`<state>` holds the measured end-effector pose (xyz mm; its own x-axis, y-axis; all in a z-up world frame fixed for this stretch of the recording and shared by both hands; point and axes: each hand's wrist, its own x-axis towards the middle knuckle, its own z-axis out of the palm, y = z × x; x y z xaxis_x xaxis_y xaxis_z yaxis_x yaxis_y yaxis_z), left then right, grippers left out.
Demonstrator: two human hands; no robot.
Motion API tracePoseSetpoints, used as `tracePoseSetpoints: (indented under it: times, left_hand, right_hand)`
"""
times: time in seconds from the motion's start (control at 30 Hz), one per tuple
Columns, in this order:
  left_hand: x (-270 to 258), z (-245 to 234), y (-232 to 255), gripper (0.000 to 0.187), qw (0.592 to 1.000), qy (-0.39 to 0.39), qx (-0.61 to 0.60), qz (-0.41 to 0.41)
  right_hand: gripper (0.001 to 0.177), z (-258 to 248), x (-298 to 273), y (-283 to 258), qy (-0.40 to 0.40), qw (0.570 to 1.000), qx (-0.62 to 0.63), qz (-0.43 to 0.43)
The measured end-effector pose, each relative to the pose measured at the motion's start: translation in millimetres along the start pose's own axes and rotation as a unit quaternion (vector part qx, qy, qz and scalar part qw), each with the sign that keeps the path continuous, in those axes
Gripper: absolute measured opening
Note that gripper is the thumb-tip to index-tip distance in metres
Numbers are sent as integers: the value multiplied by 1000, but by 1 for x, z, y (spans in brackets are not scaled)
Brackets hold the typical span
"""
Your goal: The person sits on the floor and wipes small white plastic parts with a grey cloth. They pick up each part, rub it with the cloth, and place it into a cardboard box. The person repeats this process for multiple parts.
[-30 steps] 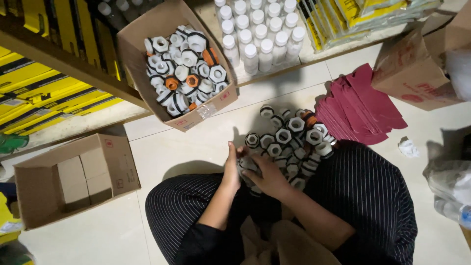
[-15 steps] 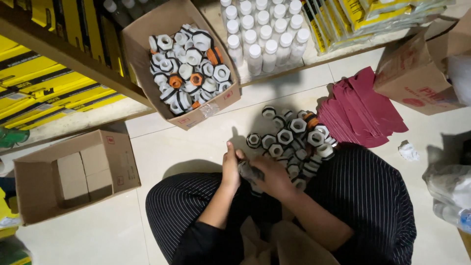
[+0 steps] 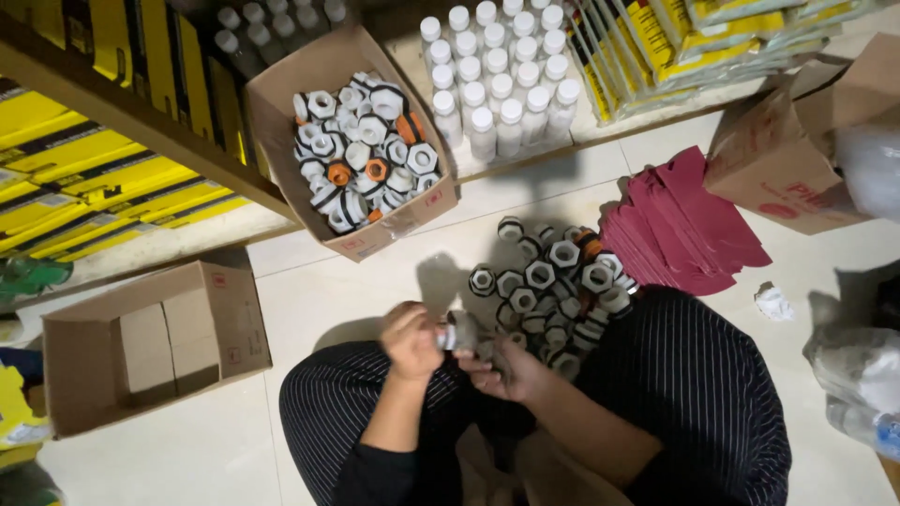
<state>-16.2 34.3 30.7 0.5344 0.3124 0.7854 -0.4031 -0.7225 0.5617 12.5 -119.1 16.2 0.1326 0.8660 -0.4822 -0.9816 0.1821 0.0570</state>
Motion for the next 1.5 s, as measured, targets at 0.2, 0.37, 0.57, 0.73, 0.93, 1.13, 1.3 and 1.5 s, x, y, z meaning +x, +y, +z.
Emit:
tracePoseSetpoints:
  times: [0.2, 0.37, 0.57, 0.73, 0.93, 1.13, 1.3, 1.5]
  left_hand:
    - [121, -36, -3, 41, 964, 244, -85, 58]
    - [145, -11, 31, 14, 960, -9, 254, -115]
    - [46, 38, 66, 22, 681, -609, 300, -273]
    - [3, 42, 55, 31, 570, -705, 252, -339]
    - [7, 34, 21, 52, 732, -435, -7, -524]
    - [6, 40, 23, 54, 573, -167, -275, -754]
    - [-7, 40, 26, 72, 527, -98, -171, -826]
    - [-9, 32, 30, 64, 693, -219, -200, -657]
  right_hand:
    - [27, -38, 19, -51, 83, 973, 110, -183]
    - [34, -7, -14, -85, 29, 961, 196, -192]
    - [37, 7, -26, -83, 3, 955, 197, -222]
    - [35, 26, -30, -78, 26, 960, 185, -209]
    - [30, 64, -46, -67, 229, 921, -142, -280]
    - [47, 18, -23, -42, 258, 518, -767, -276]
    - [43, 13, -23, -33, 165, 459, -845, -218]
    - [46, 2, -24, -35, 195, 577, -764, -215]
